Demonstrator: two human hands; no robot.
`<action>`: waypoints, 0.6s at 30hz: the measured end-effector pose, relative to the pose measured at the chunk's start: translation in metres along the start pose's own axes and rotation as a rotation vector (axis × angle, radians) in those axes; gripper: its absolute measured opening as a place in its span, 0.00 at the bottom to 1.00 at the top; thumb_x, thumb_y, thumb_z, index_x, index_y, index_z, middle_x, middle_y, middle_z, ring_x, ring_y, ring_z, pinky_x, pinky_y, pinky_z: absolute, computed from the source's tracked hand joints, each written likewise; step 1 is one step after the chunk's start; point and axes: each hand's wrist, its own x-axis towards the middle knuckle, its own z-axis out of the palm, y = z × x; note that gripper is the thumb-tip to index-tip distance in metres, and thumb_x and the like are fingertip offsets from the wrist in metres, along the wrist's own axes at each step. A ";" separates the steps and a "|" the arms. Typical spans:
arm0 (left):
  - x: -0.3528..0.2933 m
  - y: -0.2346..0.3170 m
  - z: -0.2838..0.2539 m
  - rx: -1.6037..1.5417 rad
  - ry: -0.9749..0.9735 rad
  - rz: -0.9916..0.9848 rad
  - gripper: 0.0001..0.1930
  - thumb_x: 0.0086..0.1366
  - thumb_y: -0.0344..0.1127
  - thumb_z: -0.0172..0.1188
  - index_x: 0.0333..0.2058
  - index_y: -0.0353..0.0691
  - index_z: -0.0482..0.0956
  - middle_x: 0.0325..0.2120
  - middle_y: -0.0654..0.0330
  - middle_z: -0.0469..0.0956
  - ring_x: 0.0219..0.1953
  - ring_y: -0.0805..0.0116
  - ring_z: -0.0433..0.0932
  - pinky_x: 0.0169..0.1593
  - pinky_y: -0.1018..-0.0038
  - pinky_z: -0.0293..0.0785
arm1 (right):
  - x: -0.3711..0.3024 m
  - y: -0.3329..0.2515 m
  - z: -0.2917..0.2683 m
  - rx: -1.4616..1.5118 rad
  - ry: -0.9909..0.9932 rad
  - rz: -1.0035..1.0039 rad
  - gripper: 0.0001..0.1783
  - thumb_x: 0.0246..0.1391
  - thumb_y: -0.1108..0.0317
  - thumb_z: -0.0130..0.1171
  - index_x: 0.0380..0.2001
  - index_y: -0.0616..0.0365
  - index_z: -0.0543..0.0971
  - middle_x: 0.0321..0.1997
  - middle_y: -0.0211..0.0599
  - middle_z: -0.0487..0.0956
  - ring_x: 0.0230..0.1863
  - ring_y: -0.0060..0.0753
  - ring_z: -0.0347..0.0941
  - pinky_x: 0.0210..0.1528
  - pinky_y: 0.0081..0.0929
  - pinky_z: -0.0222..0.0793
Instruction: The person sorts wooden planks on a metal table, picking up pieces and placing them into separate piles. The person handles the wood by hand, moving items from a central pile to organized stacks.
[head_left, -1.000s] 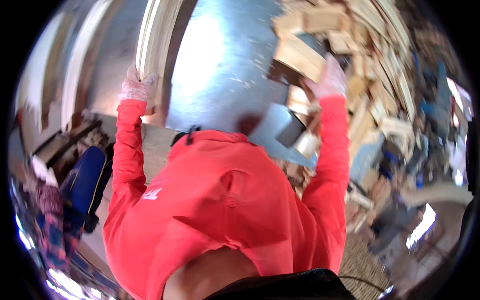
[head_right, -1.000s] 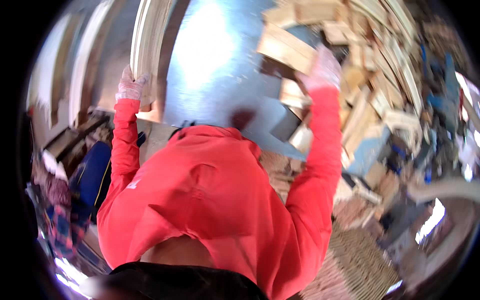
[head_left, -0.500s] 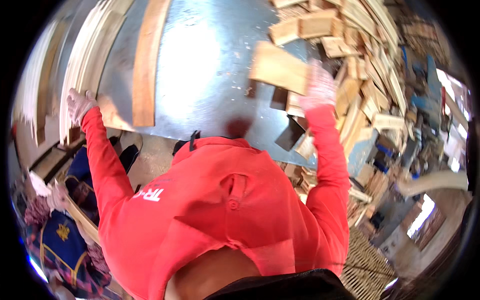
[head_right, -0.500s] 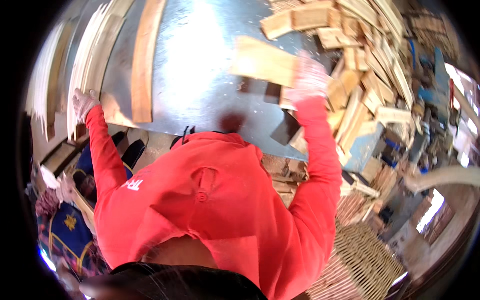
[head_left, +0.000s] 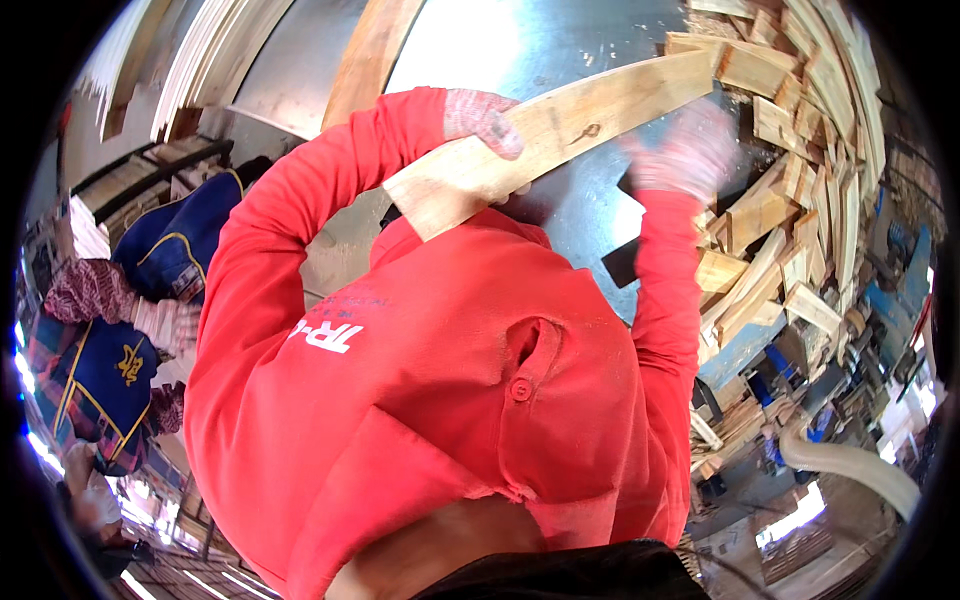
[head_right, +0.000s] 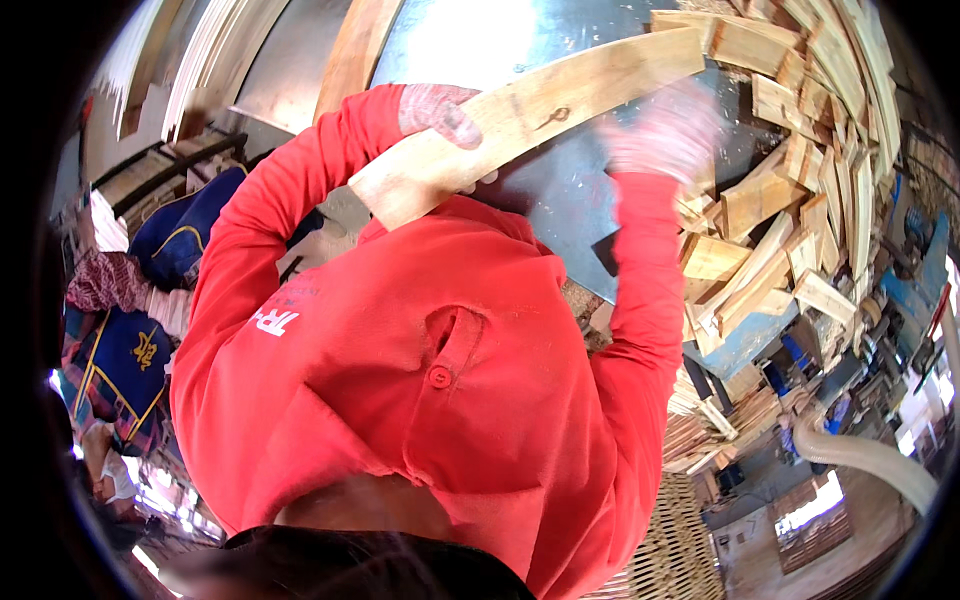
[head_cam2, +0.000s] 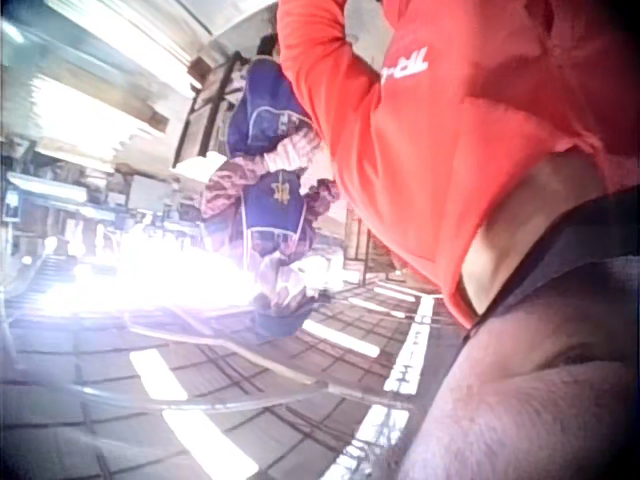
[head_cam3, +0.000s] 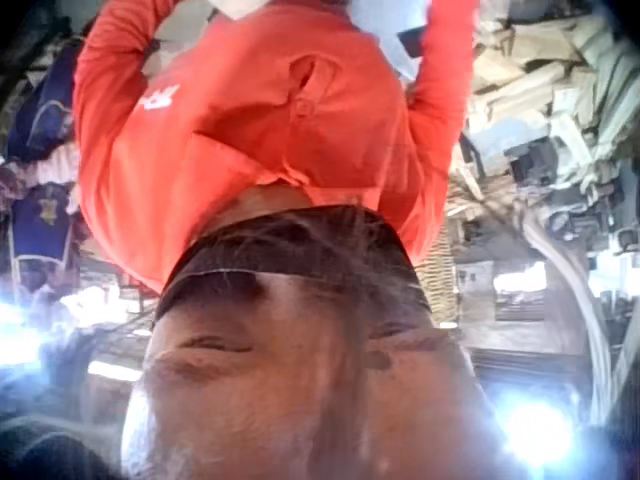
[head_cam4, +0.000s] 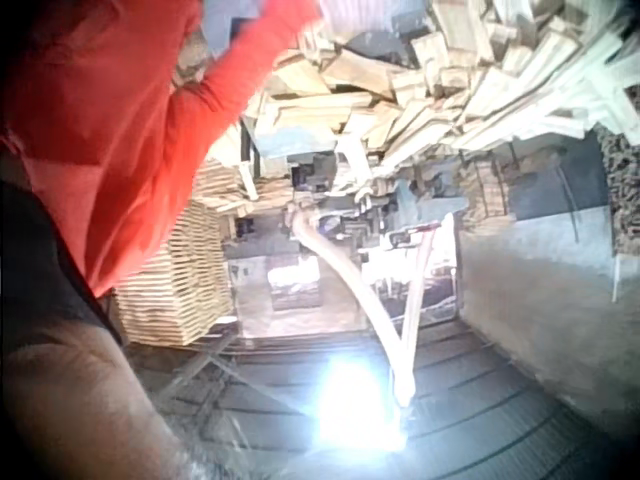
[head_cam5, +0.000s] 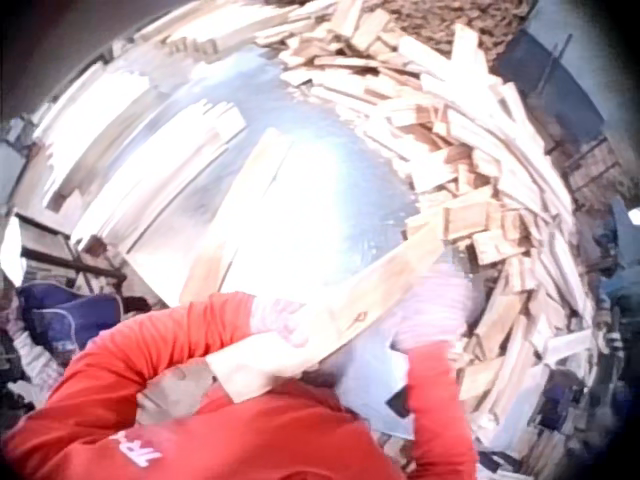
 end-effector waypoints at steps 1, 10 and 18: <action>0.002 -0.008 -0.006 0.070 0.060 -0.015 0.24 0.60 0.36 0.65 0.53 0.38 0.70 0.39 0.55 0.79 0.43 0.64 0.79 0.46 0.65 0.77 | -0.005 0.043 0.024 -0.027 -0.027 0.257 0.63 0.29 0.24 0.61 0.62 0.61 0.63 0.66 0.50 0.63 0.67 0.56 0.55 0.68 0.47 0.48; -0.004 0.001 0.003 0.467 0.192 0.188 0.28 0.60 0.40 0.65 0.57 0.39 0.70 0.43 0.60 0.77 0.45 0.68 0.76 0.50 0.68 0.73 | -0.007 0.154 0.082 -0.310 -0.503 1.223 0.58 0.44 0.45 0.64 0.70 0.54 0.44 0.68 0.58 0.56 0.65 0.51 0.61 0.62 0.49 0.60; -0.075 0.028 0.066 1.052 0.718 0.032 0.32 0.59 0.41 0.59 0.61 0.40 0.65 0.44 0.56 0.78 0.46 0.71 0.75 0.48 0.70 0.72 | -0.012 0.164 0.047 0.059 -0.353 1.242 0.53 0.41 0.60 0.62 0.69 0.60 0.48 0.66 0.56 0.60 0.63 0.49 0.64 0.63 0.40 0.59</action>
